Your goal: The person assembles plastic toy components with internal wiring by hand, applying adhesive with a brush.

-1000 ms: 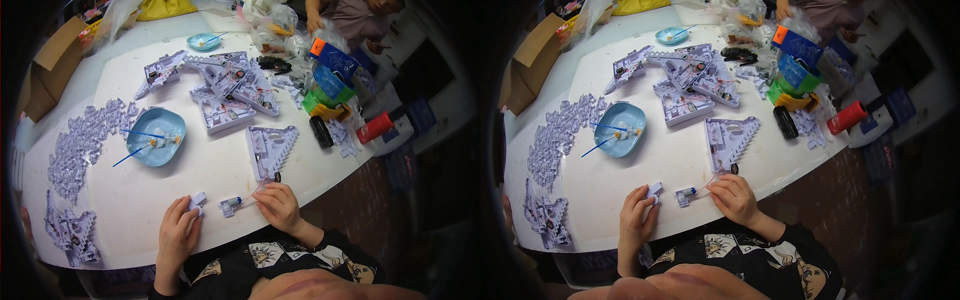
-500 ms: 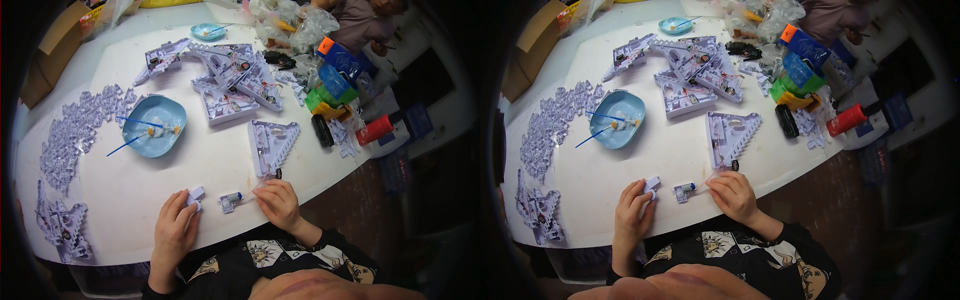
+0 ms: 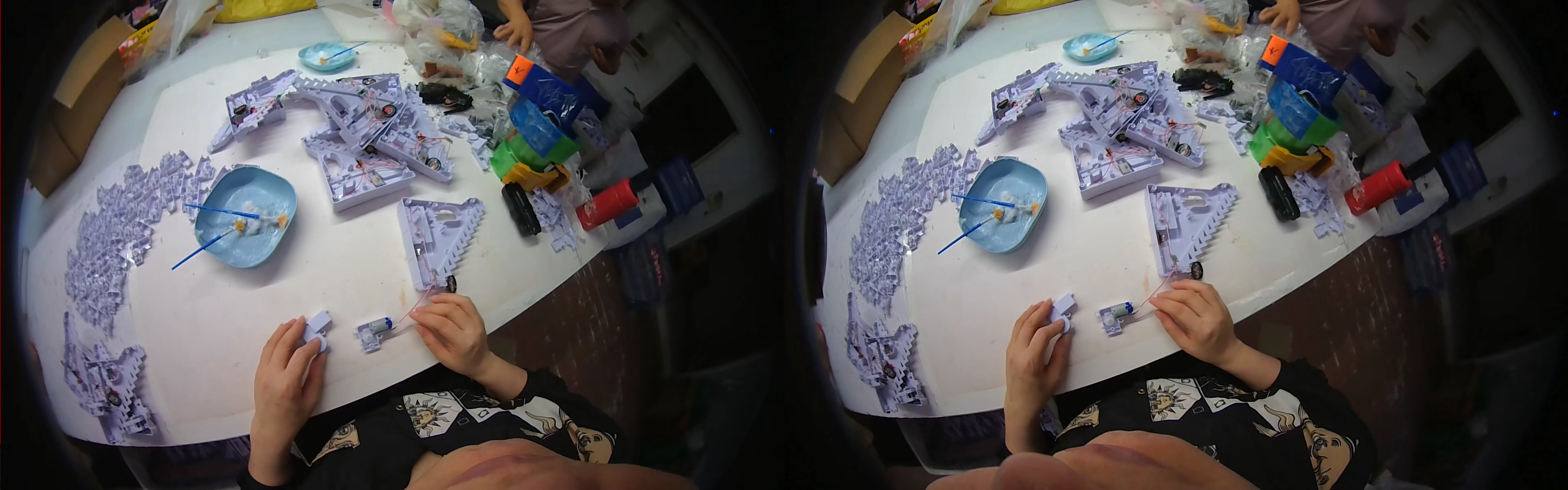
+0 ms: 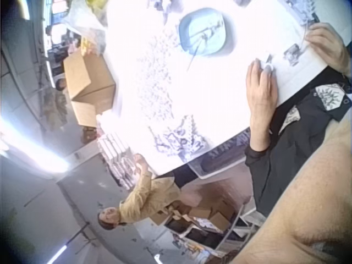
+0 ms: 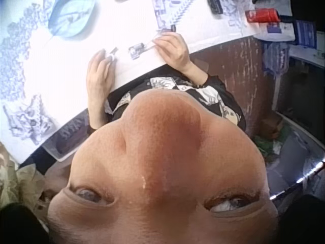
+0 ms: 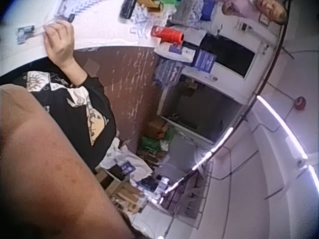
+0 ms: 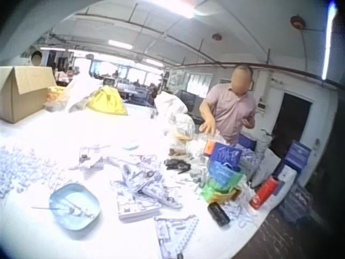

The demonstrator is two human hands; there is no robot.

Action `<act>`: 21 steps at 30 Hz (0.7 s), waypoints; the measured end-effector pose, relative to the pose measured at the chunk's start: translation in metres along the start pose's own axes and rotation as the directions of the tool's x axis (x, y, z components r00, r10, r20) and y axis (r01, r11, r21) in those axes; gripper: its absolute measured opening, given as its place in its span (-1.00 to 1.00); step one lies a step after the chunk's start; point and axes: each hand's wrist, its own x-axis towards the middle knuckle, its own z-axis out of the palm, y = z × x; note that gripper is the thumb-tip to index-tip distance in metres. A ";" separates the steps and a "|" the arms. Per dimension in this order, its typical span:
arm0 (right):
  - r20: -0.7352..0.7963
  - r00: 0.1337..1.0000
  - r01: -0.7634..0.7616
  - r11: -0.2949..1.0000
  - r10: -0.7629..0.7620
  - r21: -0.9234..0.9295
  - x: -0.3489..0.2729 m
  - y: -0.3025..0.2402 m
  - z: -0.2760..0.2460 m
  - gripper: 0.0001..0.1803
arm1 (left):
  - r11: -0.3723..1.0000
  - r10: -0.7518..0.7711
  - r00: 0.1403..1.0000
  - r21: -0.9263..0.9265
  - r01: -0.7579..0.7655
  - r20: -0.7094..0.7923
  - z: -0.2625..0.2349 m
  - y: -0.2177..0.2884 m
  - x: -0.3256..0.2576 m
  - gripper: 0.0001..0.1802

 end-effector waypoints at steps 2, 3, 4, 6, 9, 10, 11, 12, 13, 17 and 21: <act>-0.006 1.000 0.004 1.000 -0.004 0.002 0.000 0.000 0.001 -0.68 | 1.000 -0.007 1.000 -0.017 0.007 0.003 -0.001 0.000 0.000 -0.77; -0.006 1.000 0.004 1.000 -0.004 0.001 0.000 -0.001 0.000 -0.68 | 1.000 -0.004 1.000 -0.013 0.004 0.002 -0.001 0.000 -0.001 -0.77; -0.011 1.000 0.005 1.000 -0.005 0.002 0.000 -0.001 0.000 -0.68 | 1.000 -0.004 1.000 -0.018 0.004 0.002 -0.001 0.001 -0.001 -0.77; -0.017 1.000 0.012 1.000 -0.012 0.009 0.000 -0.001 0.000 -0.68 | 1.000 0.000 1.000 -0.016 0.000 0.003 -0.001 0.001 -0.001 -0.77; -0.030 1.000 0.009 1.000 -0.008 0.018 0.000 -0.002 -0.002 -0.69 | 1.000 0.010 1.000 -0.019 -0.010 -0.002 -0.001 0.002 -0.001 -0.77; -0.041 0.999 0.007 1.000 -0.006 0.018 -0.001 -0.003 -0.003 -0.69 | 1.000 0.007 1.000 -0.017 -0.007 -0.004 -0.001 0.001 -0.002 -0.77; -0.043 0.999 0.009 1.000 -0.008 0.022 -0.001 -0.002 -0.004 -0.69 | 1.000 0.005 1.000 -0.016 -0.005 -0.005 0.000 0.002 -0.002 -0.77; -0.044 0.999 0.011 1.000 -0.010 0.028 -0.002 -0.002 -0.004 -0.69 | 1.000 0.014 1.000 -0.009 -0.014 -0.002 0.000 0.002 -0.002 -0.77; -0.055 0.998 0.008 1.000 -0.006 0.029 -0.002 -0.002 -0.003 -0.69 | 1.000 0.003 1.000 -0.016 -0.003 -0.005 0.001 0.002 -0.002 -0.78; -0.079 0.997 0.006 1.000 -0.004 0.030 -0.003 -0.002 -0.004 -0.70 | 1.000 0.001 1.000 -0.025 -0.001 -0.024 0.003 0.004 -0.003 -0.81; -0.114 0.994 0.008 0.999 -0.004 0.038 -0.005 -0.002 -0.006 -0.67 | 1.000 0.017 0.999 -0.015 -0.018 -0.030 0.007 0.002 -0.004 -0.80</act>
